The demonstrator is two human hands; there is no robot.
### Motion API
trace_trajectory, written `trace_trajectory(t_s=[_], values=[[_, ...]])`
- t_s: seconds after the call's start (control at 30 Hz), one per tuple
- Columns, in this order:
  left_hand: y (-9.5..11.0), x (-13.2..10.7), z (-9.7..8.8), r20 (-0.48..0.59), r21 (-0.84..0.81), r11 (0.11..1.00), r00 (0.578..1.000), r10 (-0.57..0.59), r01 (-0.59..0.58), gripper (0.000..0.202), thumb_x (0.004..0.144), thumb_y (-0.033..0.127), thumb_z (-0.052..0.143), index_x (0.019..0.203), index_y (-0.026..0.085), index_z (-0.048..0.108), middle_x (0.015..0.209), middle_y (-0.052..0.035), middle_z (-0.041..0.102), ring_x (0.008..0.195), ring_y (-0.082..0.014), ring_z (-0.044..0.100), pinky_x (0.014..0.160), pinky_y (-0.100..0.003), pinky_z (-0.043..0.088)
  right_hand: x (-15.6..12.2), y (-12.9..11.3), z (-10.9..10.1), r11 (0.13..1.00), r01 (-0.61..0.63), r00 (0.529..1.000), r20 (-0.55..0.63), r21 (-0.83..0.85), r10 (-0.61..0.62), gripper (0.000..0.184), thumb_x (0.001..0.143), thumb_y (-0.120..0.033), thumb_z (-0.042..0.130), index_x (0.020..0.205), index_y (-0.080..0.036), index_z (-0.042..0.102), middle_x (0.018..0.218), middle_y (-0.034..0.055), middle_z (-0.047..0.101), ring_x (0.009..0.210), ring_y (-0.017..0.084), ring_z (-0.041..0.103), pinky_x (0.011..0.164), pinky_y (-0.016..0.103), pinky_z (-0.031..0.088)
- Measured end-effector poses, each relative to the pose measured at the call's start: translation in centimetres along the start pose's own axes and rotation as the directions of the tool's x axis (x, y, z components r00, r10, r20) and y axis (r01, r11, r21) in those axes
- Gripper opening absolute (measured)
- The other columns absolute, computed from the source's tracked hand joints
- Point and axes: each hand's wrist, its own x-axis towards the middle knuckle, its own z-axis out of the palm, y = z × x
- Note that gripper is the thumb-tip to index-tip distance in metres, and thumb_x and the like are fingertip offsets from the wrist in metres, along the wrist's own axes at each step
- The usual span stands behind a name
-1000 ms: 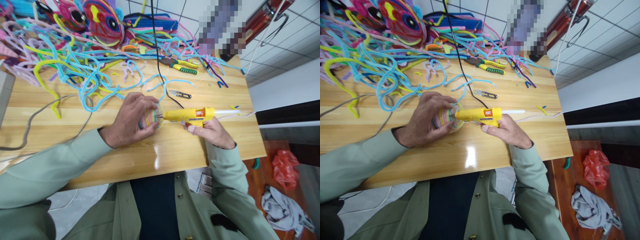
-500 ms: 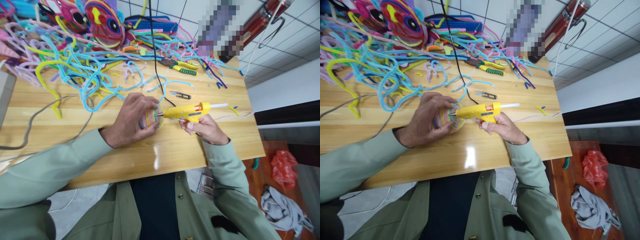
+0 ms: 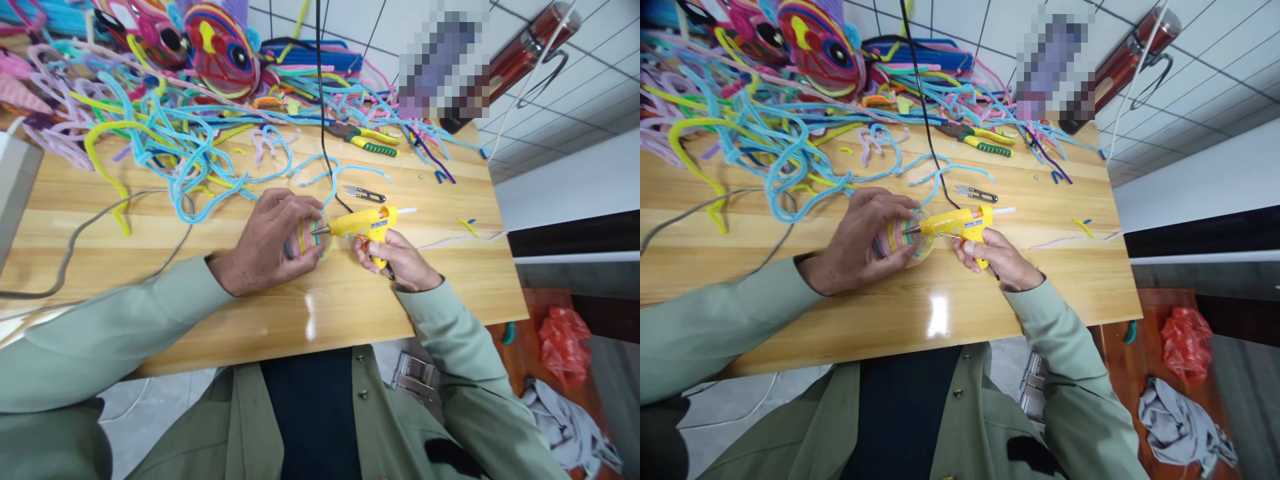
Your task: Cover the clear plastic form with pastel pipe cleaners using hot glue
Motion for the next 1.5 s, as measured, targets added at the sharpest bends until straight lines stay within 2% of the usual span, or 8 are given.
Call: trace_trajectory(t_s=[0.23, 0.43, 0.53, 0.7, 0.9, 1.13, 1.37, 1.5], values=[[-0.1, 0.2, 0.2, -0.035, -0.025, 0.999, 0.998, 0.044, -0.044, 0.032, 0.103, 0.026, 0.077, 0.128, 0.021, 0.059, 0.133, -0.0150, 0.080, 0.119, -0.0319, 0.074, 0.104, -0.059, 0.061, -0.6, 0.4, 0.4, 0.997, -0.034, 0.999, -0.039, 0.071, 0.037, 0.045, 0.090, -0.054, 0.094, 0.096, -0.014, 0.075, 0.075, -0.0010, 0.067, 0.051, 0.007, 0.049, 0.045, 0.023, 0.030], [-0.1, 0.1, 0.0, -0.015, -0.020, 1.000, 1.000, 0.021, -0.021, 0.032, 0.104, 0.028, 0.076, 0.131, 0.026, 0.058, 0.135, -0.0116, 0.080, 0.119, -0.0321, 0.074, 0.105, -0.061, 0.059, -1.1, 0.1, 0.8, 0.995, 0.050, 0.996, -0.075, 0.090, -0.043, 0.041, 0.091, -0.052, 0.094, 0.094, -0.015, 0.076, 0.080, -0.0008, 0.068, 0.049, 0.006, 0.049, 0.044, 0.023, 0.025], [0.0, 0.1, -0.1, 0.004, -0.002, 1.000, 1.000, 0.016, -0.016, 0.031, 0.106, 0.031, 0.075, 0.132, 0.028, 0.057, 0.137, -0.0101, 0.079, 0.119, -0.0304, 0.073, 0.105, -0.061, 0.059, -1.2, 0.3, 0.8, 0.995, 0.060, 0.997, -0.043, 0.081, -0.057, 0.041, 0.092, -0.053, 0.093, 0.096, -0.015, 0.077, 0.080, -0.0007, 0.068, 0.050, 0.006, 0.048, 0.044, 0.023, 0.027], [0.0, 0.3, 0.1, -0.029, -0.012, 0.999, 0.999, 0.033, -0.034, 0.034, 0.105, 0.031, 0.077, 0.132, 0.026, 0.057, 0.136, -0.0112, 0.080, 0.119, -0.0303, 0.073, 0.103, -0.058, 0.061, -1.0, 0.7, 0.5, 0.994, 0.080, 0.997, -0.008, 0.074, -0.079, 0.041, 0.095, -0.054, 0.090, 0.098, -0.015, 0.078, 0.083, -0.0011, 0.068, 0.052, 0.005, 0.049, 0.046, 0.023, 0.029], [-0.1, 0.2, 0.0, -0.021, -0.008, 1.000, 1.000, 0.020, -0.020, 0.037, 0.103, 0.031, 0.079, 0.133, 0.027, 0.058, 0.137, -0.0121, 0.080, 0.118, -0.0324, 0.072, 0.104, -0.059, 0.061, -1.0, 0.7, 0.6, 0.996, 0.073, 0.997, -0.023, 0.053, -0.072, 0.040, 0.095, -0.053, 0.091, 0.098, -0.016, 0.076, 0.081, -0.0018, 0.067, 0.054, 0.006, 0.049, 0.048, 0.023, 0.031], [0.0, 0.1, 0.1, -0.009, -0.014, 1.000, 1.000, -0.011, 0.011, 0.037, 0.105, 0.036, 0.076, 0.135, 0.035, 0.055, 0.138, -0.0070, 0.080, 0.120, -0.0334, 0.076, 0.107, -0.059, 0.057, -1.2, 0.2, 1.1, 0.995, 0.091, 0.994, -0.059, 0.045, -0.088, 0.038, 0.096, -0.051, 0.091, 0.097, -0.015, 0.076, 0.077, -0.0031, 0.065, 0.054, 0.006, 0.049, 0.051, 0.024, 0.031], [-0.1, 0.1, 0.2, -0.022, -0.001, 1.000, 1.000, 0.012, -0.012, 0.033, 0.105, 0.036, 0.075, 0.133, 0.031, 0.058, 0.138, -0.0082, 0.080, 0.121, -0.0325, 0.077, 0.106, -0.057, 0.057, -1.0, 0.7, 0.9, 0.993, 0.078, 0.996, -0.048, 0.083, -0.074, 0.035, 0.097, -0.048, 0.089, 0.101, -0.015, 0.076, 0.080, -0.0027, 0.066, 0.054, 0.006, 0.049, 0.051, 0.024, 0.031], [0.1, 0.2, 0.1, 0.019, 0.034, 0.999, 0.999, -0.041, 0.041, 0.026, 0.107, 0.041, 0.070, 0.129, 0.031, 0.061, 0.136, -0.0084, 0.081, 0.121, -0.0334, 0.077, 0.106, -0.060, 0.057, -0.9, 1.1, 0.9, 0.993, 0.051, 0.997, -0.056, 0.111, -0.045, 0.036, 0.097, -0.048, 0.089, 0.101, -0.015, 0.075, 0.081, -0.0025, 0.065, 0.054, 0.006, 0.048, 0.048, 0.023, 0.030]])
